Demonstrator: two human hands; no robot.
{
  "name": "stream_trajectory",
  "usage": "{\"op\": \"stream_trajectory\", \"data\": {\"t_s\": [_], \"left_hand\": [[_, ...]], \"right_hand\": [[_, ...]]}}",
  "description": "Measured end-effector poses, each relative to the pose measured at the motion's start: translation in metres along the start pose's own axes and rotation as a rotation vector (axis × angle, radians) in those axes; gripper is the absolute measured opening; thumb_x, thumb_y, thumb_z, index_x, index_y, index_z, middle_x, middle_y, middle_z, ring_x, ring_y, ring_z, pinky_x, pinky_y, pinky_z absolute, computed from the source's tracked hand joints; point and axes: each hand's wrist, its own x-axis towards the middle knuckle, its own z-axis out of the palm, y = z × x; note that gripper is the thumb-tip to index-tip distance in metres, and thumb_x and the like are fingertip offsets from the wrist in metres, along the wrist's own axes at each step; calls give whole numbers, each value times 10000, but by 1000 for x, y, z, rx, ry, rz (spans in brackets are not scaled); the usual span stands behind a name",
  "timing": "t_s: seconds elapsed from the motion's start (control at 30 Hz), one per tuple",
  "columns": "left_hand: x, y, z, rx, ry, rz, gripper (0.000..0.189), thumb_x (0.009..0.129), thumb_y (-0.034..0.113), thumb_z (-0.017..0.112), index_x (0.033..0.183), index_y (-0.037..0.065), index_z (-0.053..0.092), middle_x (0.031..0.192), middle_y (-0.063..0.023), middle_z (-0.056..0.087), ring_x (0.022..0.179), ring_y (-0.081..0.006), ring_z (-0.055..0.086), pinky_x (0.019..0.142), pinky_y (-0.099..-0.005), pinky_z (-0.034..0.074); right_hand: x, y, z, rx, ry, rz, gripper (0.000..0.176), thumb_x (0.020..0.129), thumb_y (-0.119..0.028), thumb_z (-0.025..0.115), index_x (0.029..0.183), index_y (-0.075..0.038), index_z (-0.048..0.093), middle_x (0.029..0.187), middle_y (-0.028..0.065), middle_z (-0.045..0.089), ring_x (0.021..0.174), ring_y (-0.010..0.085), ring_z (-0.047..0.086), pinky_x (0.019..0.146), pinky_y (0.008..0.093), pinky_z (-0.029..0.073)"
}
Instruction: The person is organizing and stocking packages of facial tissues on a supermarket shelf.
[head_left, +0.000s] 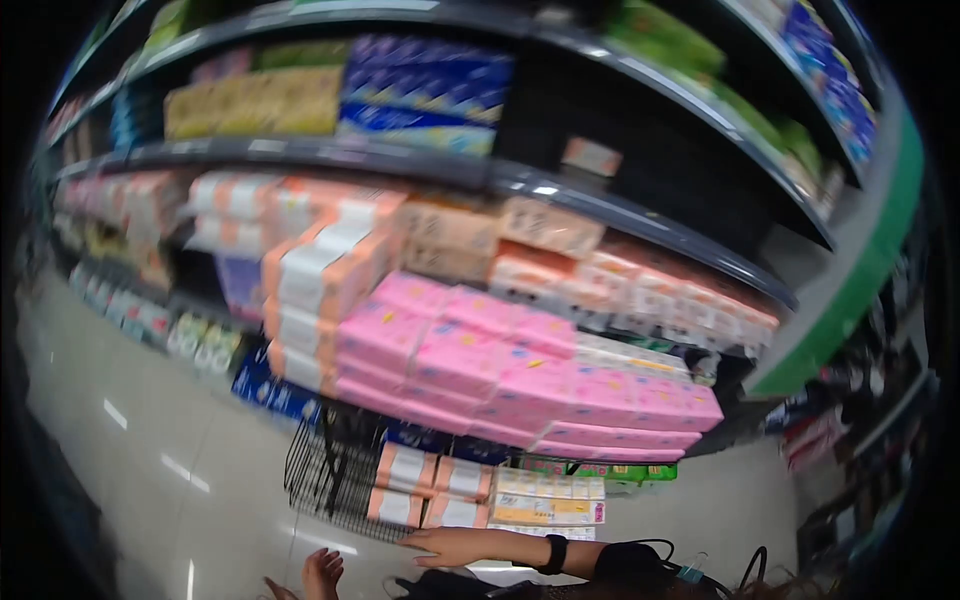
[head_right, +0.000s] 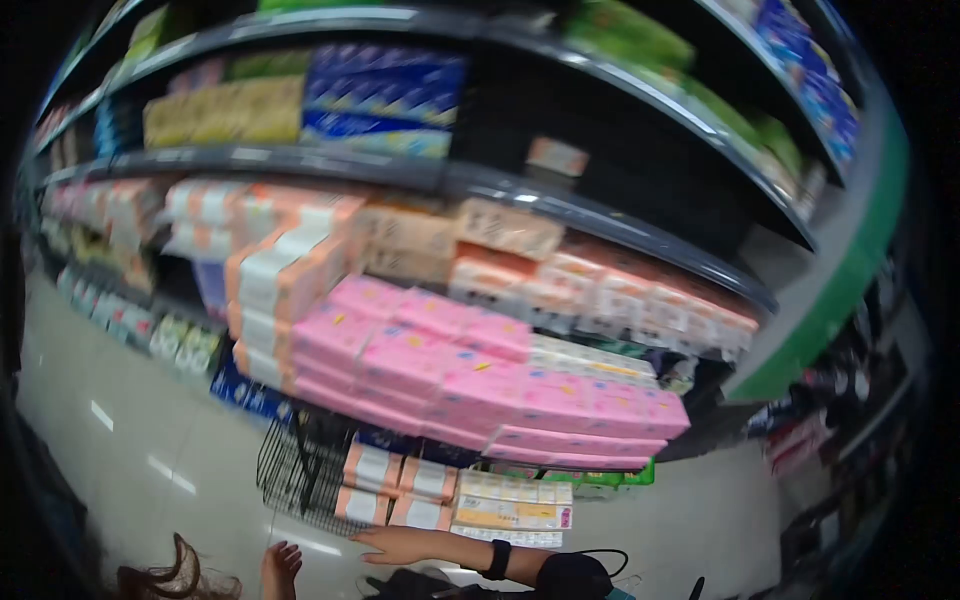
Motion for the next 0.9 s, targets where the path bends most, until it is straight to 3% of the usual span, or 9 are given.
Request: {"op": "stream_trajectory", "data": {"t_s": [0.03,0.1,0.2,0.3,0.33,0.47,0.67,0.8,0.9], "left_hand": [[-8,10,28,-10,125,-37,328,886,285,473,1059,9,513,950,-134,604,834,-229,583,704,-300,474],[-37,40,102,18,-166,126,395,898,341,446,1116,15,493,1013,-124,581,903,-215,572,792,-316,458],[-67,40,196,126,-291,156,365,907,311,445,1111,12,492,1029,-117,579,917,-213,573,793,-333,463],[-104,13,288,425,-553,380,354,930,264,425,1151,-10,456,1098,-145,559,1023,-229,555,879,-314,427],[-119,0,317,247,-548,191,357,939,262,393,1166,-10,442,1100,-149,560,1040,-230,548,888,-315,424],[-156,-89,416,327,-677,59,362,929,274,396,1137,-12,476,1045,-129,589,1002,-195,568,868,-291,435],[-246,-173,533,481,-1018,-37,361,948,274,362,1110,-20,495,1040,-130,593,953,-178,574,864,-288,434],[-269,-199,575,567,-1047,-104,377,961,278,328,1100,-31,496,1032,-130,594,952,-180,575,864,-283,434],[-265,-223,591,578,-1140,-181,386,962,282,310,1097,-31,492,1032,-141,594,952,-193,579,866,-295,439]], "right_hand": [[-29,-30,-22,10,122,-71,456,928,-305,410,1300,-45,367,1304,156,414,1180,306,422,984,383,335],[-91,-76,-53,-10,392,-217,418,907,-239,479,1270,-41,414,1276,124,457,1160,297,439,969,389,347],[-208,-146,-75,-308,778,-400,396,812,-34,523,1205,-35,469,1158,124,555,1057,309,521,902,418,400],[-307,-203,-71,-859,1045,-568,196,876,-68,478,1048,-58,384,955,165,614,842,278,621,740,398,482],[-318,-210,-50,-862,1328,-472,178,914,-138,435,1063,-68,367,878,129,614,784,243,615,680,370,479],[-415,-242,-45,-1020,1210,-550,164,810,-185,481,875,-36,506,936,162,608,821,273,564,691,373,477],[-514,-260,2,-1201,1441,482,59,848,-126,503,857,-70,523,822,58,605,654,167,537,581,295,407],[-566,-228,0,-1348,1563,299,71,791,-64,524,731,-74,562,764,29,595,629,147,507,533,273,369],[-596,-218,-5,-1445,1364,223,33,777,-76,496,746,-68,490,811,76,595,683,179,519,571,304,418]]}}
